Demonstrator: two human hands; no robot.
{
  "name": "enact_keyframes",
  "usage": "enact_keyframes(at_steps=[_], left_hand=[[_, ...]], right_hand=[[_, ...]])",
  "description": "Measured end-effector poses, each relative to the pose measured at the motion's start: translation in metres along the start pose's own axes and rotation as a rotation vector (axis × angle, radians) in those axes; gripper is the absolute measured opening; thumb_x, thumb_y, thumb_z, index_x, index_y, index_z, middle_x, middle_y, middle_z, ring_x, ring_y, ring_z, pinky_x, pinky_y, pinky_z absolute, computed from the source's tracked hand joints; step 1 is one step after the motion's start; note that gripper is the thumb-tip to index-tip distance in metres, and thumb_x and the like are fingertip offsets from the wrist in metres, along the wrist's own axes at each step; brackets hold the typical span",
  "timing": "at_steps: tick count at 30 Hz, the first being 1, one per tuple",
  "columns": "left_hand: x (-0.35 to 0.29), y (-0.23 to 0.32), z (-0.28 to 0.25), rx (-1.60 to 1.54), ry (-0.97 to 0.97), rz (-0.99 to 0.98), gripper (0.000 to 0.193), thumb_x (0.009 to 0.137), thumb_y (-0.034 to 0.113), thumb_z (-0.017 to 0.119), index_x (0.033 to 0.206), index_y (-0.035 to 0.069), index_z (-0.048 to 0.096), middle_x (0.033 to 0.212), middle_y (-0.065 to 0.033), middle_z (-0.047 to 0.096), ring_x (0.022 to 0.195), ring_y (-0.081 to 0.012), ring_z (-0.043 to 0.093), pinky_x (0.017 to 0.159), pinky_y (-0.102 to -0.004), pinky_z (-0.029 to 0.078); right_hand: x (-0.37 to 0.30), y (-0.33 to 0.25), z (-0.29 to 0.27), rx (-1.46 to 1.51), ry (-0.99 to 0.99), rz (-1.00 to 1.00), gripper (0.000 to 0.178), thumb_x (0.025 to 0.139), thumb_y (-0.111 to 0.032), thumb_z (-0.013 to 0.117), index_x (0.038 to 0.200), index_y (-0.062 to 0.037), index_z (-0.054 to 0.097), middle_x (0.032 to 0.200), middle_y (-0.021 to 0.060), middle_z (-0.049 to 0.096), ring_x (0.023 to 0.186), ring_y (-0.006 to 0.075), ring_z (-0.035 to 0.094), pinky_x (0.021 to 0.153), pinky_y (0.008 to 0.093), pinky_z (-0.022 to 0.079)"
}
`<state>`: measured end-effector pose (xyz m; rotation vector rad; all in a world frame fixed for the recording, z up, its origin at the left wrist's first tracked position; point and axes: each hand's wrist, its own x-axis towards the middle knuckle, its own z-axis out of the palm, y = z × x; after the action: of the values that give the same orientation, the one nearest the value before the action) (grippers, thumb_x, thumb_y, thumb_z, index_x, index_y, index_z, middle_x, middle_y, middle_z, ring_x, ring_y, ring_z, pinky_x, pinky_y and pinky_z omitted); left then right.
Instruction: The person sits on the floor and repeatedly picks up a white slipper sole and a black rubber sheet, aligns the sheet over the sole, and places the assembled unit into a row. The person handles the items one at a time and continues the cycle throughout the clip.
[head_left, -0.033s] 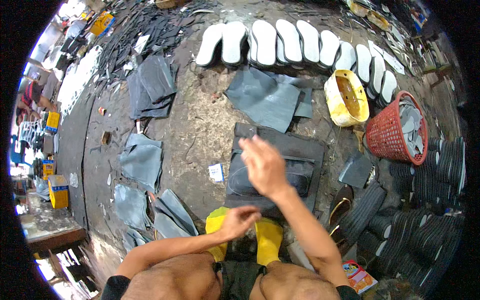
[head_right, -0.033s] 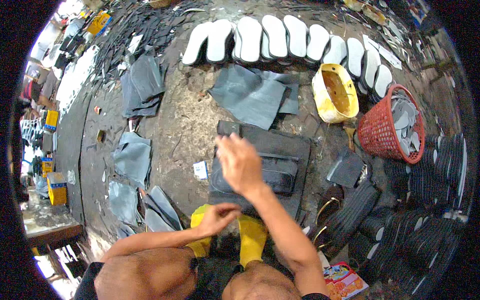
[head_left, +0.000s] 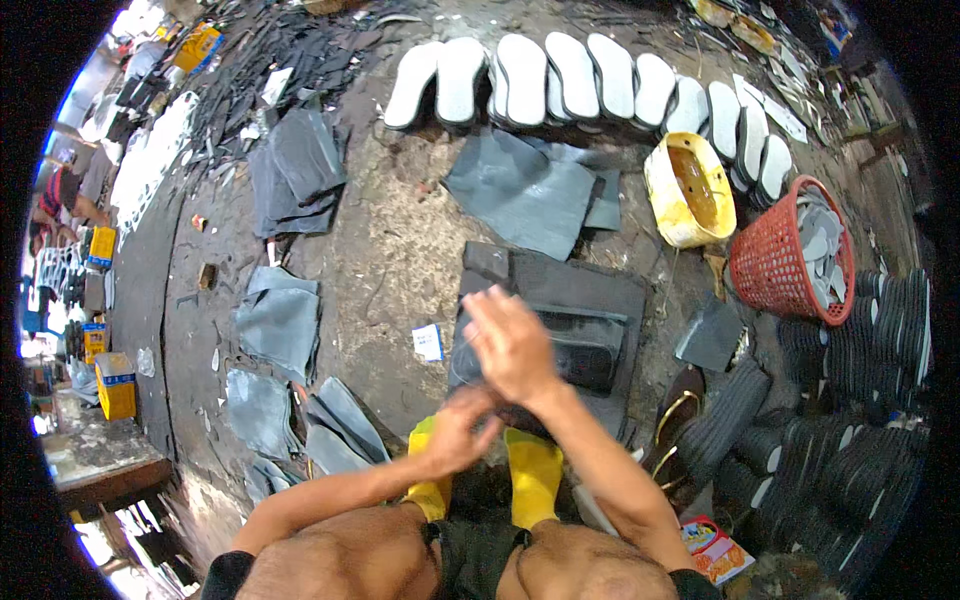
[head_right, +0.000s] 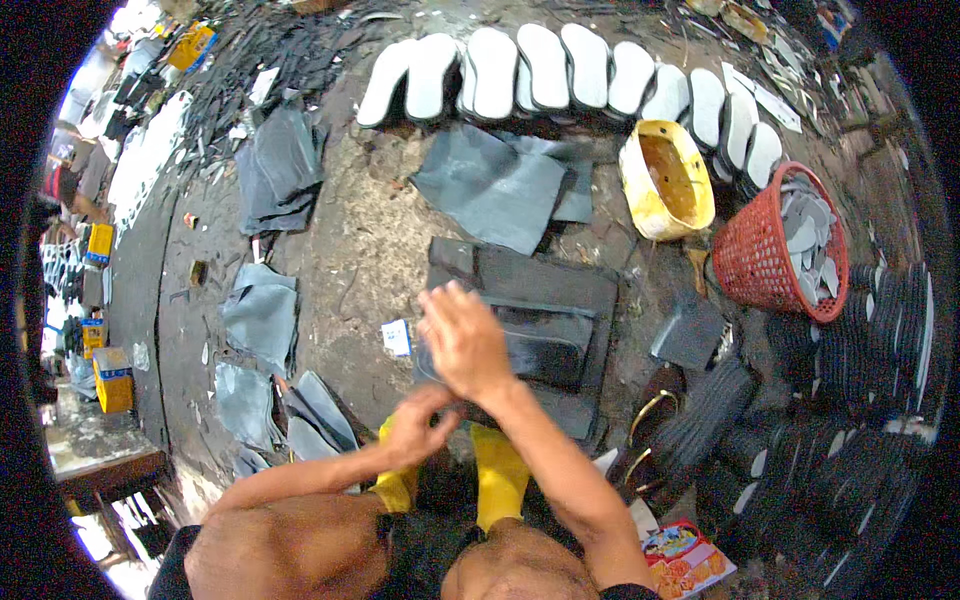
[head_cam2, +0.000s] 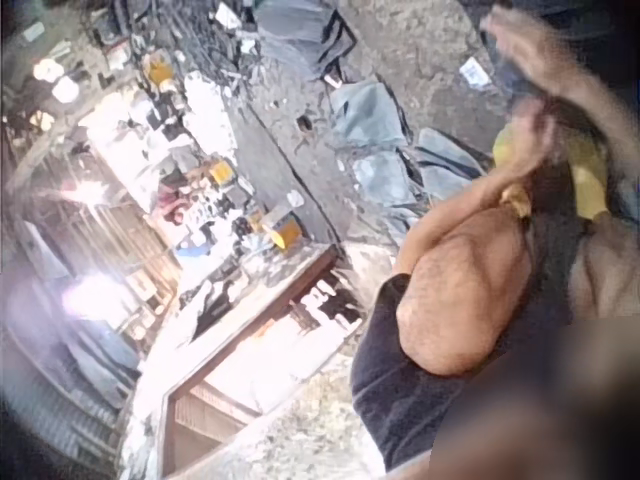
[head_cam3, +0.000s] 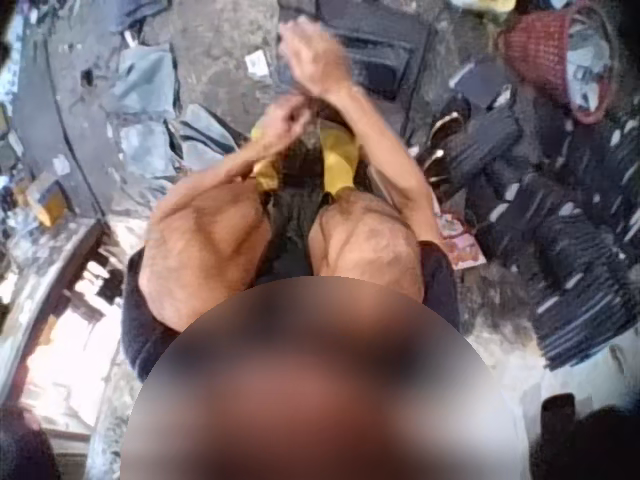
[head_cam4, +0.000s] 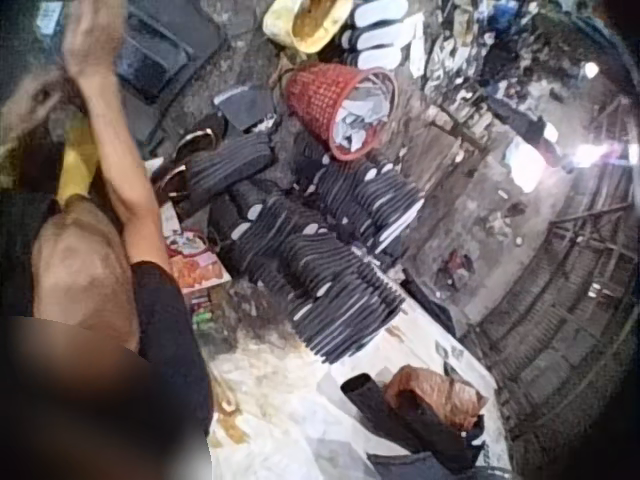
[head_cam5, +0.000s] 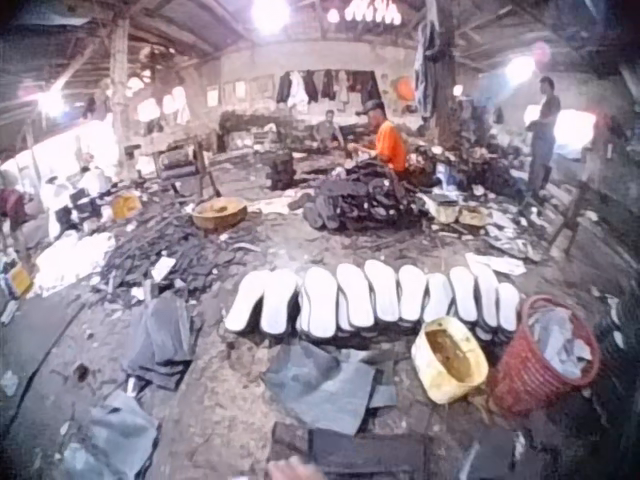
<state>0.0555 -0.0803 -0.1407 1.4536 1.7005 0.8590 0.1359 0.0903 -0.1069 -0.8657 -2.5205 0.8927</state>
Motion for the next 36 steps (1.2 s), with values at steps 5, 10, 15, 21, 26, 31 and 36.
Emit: enact_keyframes(at_steps=[5, 10, 15, 21, 26, 31, 36], left_hand=[[0.015, -0.042, -0.027, 0.698, -0.263, 0.228, 0.074, 0.097, 0.052, 0.057, 0.15, 0.003, 0.045, 0.16, -0.0152, 0.04, 0.154, -0.0305, 0.027, 0.125, -0.0576, 0.013], [0.02, -0.047, -0.032, 0.783, -0.36, 0.225, 0.083, 0.097, 0.063, 0.05, 0.157, 0.008, 0.036, 0.164, -0.008, 0.034, 0.155, -0.0241, 0.024, 0.126, -0.0586, 0.006], [0.016, -0.048, -0.041, 0.789, -0.4, 0.224, 0.081, 0.097, 0.063, 0.049, 0.157, 0.01, 0.037, 0.164, -0.0067, 0.035, 0.154, -0.0226, 0.026, 0.126, -0.0566, 0.008], [0.027, -0.052, -0.04, 0.338, -0.246, 0.026, 0.068, 0.095, 0.048, 0.066, 0.146, 0.006, 0.052, 0.153, -0.0144, 0.05, 0.147, -0.0282, 0.04, 0.123, -0.0498, 0.024], [0.026, -0.05, -0.022, 0.01, 0.273, -0.303, 0.071, 0.083, 0.036, 0.083, 0.14, 0.002, 0.056, 0.146, -0.0225, 0.055, 0.141, -0.0335, 0.048, 0.117, -0.0434, 0.037], [0.021, -0.028, -0.019, -0.681, 0.32, -0.418, 0.049, 0.086, 0.018, 0.081, 0.127, -0.001, 0.061, 0.135, -0.0259, 0.062, 0.13, -0.0324, 0.059, 0.108, -0.039, 0.047], [0.029, -0.025, -0.042, -0.712, 0.649, -0.465, 0.061, 0.089, 0.009, 0.076, 0.143, 0.001, 0.049, 0.132, -0.0209, 0.063, 0.126, -0.0276, 0.059, 0.104, -0.0378, 0.051]], right_hand=[[-0.062, 0.041, 0.071, -0.14, -0.106, -0.096, 0.066, 0.101, -0.049, 0.049, 0.153, -0.0074, 0.044, 0.162, 0.0124, 0.038, 0.151, 0.0288, 0.032, 0.125, 0.0496, 0.021], [-0.087, 0.095, 0.035, -0.369, -0.086, -0.065, 0.075, 0.098, -0.055, 0.053, 0.158, -0.013, 0.037, 0.165, 0.008, 0.034, 0.153, 0.0262, 0.029, 0.125, 0.0532, 0.018], [-0.102, 0.122, 0.01, -0.426, 0.093, 0.258, 0.081, 0.097, -0.055, 0.055, 0.158, -0.0051, 0.034, 0.165, 0.014, 0.031, 0.153, 0.0328, 0.027, 0.124, 0.06, 0.012], [-0.093, 0.145, -0.049, 0.964, 0.341, 0.494, 0.055, 0.109, -0.032, 0.045, 0.156, -0.0049, 0.038, 0.16, 0.0158, 0.041, 0.147, 0.0237, 0.039, 0.123, 0.0423, 0.025], [-0.132, 0.139, -0.058, 0.686, 0.391, 1.042, 0.031, 0.1, -0.02, 0.065, 0.125, -0.0017, 0.064, 0.091, 0.0038, 0.068, 0.07, 0.0091, 0.06, 0.059, 0.0264, 0.052], [-0.135, 0.108, -0.02, 0.937, 0.523, 1.14, 0.049, 0.085, -0.027, 0.084, 0.121, 0.0, 0.065, 0.098, 0.0046, 0.071, 0.086, 0.0144, 0.063, 0.077, 0.0324, 0.052], [-0.108, 0.065, -0.056, 0.945, 0.476, 0.945, 0.03, 0.084, -0.017, 0.081, 0.109, -0.0032, 0.072, 0.105, 0.0047, 0.072, 0.1, 0.0173, 0.062, 0.091, 0.034, 0.046]])
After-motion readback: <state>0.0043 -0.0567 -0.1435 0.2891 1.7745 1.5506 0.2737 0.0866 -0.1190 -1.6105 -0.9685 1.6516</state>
